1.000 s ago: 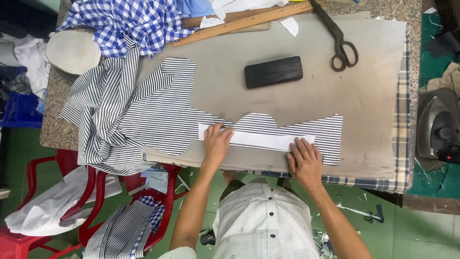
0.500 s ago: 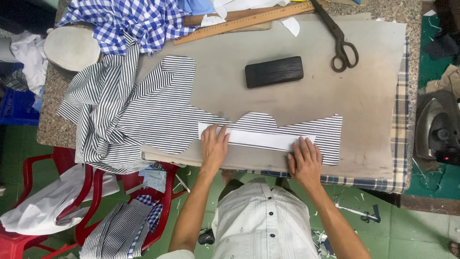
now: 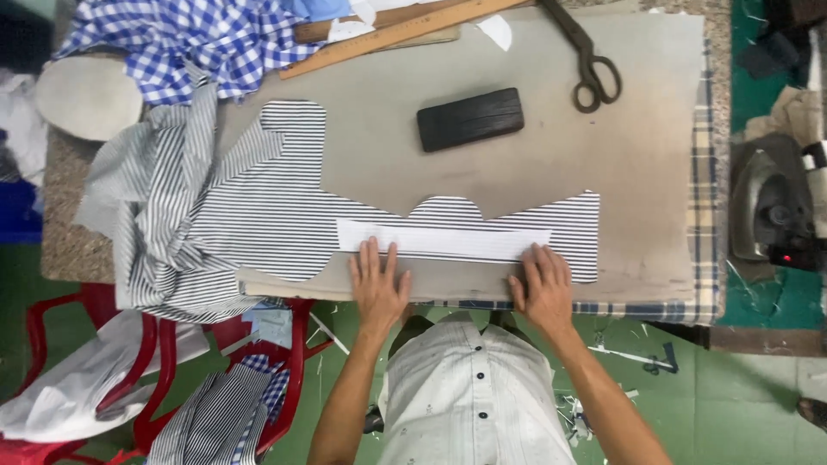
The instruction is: The person irons a striped fabric piece on a work table using a steam iron and a black pressing block. They place a white paper strip on the fabric, press it with the iron, and repeat the process on different sections of the fabric.
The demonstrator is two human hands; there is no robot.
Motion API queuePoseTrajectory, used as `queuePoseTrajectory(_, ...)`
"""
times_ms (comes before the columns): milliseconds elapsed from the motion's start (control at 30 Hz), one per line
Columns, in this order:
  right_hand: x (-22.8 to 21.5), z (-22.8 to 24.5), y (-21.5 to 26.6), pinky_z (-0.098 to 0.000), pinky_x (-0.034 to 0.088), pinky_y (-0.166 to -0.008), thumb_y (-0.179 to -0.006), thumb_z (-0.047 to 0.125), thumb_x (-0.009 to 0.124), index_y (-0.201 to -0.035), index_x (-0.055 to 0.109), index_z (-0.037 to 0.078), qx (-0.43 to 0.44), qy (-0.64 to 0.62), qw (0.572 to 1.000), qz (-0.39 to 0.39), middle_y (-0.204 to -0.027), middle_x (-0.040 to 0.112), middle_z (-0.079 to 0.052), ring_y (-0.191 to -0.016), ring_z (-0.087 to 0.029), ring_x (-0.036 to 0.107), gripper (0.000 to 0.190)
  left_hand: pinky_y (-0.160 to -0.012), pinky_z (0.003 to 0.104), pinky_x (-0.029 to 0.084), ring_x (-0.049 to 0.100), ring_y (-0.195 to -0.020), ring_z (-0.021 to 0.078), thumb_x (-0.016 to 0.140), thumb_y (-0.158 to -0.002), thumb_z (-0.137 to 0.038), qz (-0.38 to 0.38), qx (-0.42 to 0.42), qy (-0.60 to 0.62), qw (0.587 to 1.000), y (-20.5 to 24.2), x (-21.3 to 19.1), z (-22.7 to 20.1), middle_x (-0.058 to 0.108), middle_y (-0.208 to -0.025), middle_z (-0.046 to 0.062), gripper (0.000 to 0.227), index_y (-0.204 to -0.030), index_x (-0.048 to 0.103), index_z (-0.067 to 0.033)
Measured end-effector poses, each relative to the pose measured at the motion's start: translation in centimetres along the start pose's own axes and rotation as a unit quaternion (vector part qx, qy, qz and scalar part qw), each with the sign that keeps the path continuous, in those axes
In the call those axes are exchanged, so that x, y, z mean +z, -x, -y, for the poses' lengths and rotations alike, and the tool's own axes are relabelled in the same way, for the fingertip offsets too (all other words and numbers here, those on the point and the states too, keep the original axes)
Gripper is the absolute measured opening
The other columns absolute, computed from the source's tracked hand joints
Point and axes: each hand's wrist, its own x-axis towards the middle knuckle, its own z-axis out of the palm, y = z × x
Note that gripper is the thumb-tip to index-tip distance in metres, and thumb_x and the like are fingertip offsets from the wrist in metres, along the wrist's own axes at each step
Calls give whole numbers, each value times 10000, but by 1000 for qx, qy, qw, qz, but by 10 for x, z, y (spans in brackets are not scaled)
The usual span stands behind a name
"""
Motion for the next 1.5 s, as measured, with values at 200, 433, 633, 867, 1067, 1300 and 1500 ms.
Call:
queuePoseTrajectory(200, -3, -11, 5, -510, 357, -1176, -974, 407, 605, -1275, 684, 76, -10, 47, 999, 11, -1404, 612, -151, -1386, -345, 522, 454, -1201, 620, 164, 282, -1516, 408, 575, -963, -476, -22, 26, 56, 998, 0, -10, -26, 357, -1609, 236, 605, -1470, 542, -146)
queuePoseTrajectory(433, -9, -11, -1, -475, 344, -1199, -994, 479, 535, -1301, 693, 154, -18, 63, 997, 49, -1410, 644, -70, -1406, -267, 524, 475, -1199, 610, 148, 328, -1503, 385, 572, -952, -512, -41, 5, 24, 999, 2, -3, -13, 421, -1581, 203, 600, -1462, 570, -196)
queuePoseTrajectory(633, -12, -8, -3, -488, 337, -1204, -992, 466, 548, -1309, 700, 153, -12, 57, 997, 56, -1429, 639, -81, -1426, -286, 505, 471, -1199, 596, 173, 376, -1484, 366, 588, -933, -531, -64, 4, 16, 998, -3, -3, -10, 466, -1559, 182, 603, -1449, 587, -217)
queuePoseTrajectory(867, -8, -7, -2, -503, 343, -1173, -979, 460, 573, -1313, 688, 159, 3, 49, 998, 49, -1426, 629, -85, -1404, -304, 506, 464, -1205, 592, 147, 316, -1514, 357, 603, -931, -490, -22, -1, 16, 1000, -1, 0, -11, 408, -1608, 170, 596, -1458, 578, -212)
queuePoseTrajectory(1067, -15, -4, -7, -511, 314, -1180, -991, 459, 565, -1321, 684, 162, 30, 25, 998, 55, -1446, 611, -76, -1419, -305, 480, 459, -1228, 585, 64, 210, -1559, 336, 482, -980, -548, 43, -21, -10, 999, -1, 5, -11, 315, -1664, 157, 606, -1488, 537, -222)
queuePoseTrajectory(1300, -17, -3, -9, -518, 295, -1189, -994, 451, 576, -1331, 669, 134, 42, 3, 997, 62, -1458, 594, -96, -1435, -315, 451, 472, -1197, 623, 146, 309, -1522, 372, 494, -969, -544, -15, 4, -34, 999, 2, 6, -10, 411, -1619, 171, 591, -1448, 593, -213)
queuePoseTrajectory(1500, -16, -4, -8, -519, 297, -1188, -987, 463, 583, -1333, 659, 133, 48, 3, 997, 66, -1462, 586, -96, -1435, -315, 449, 484, -1180, 624, 204, 373, -1490, 373, 527, -948, -517, -31, 21, -55, 998, -1, 1, -13, 460, -1586, 173, 592, -1451, 592, -213)
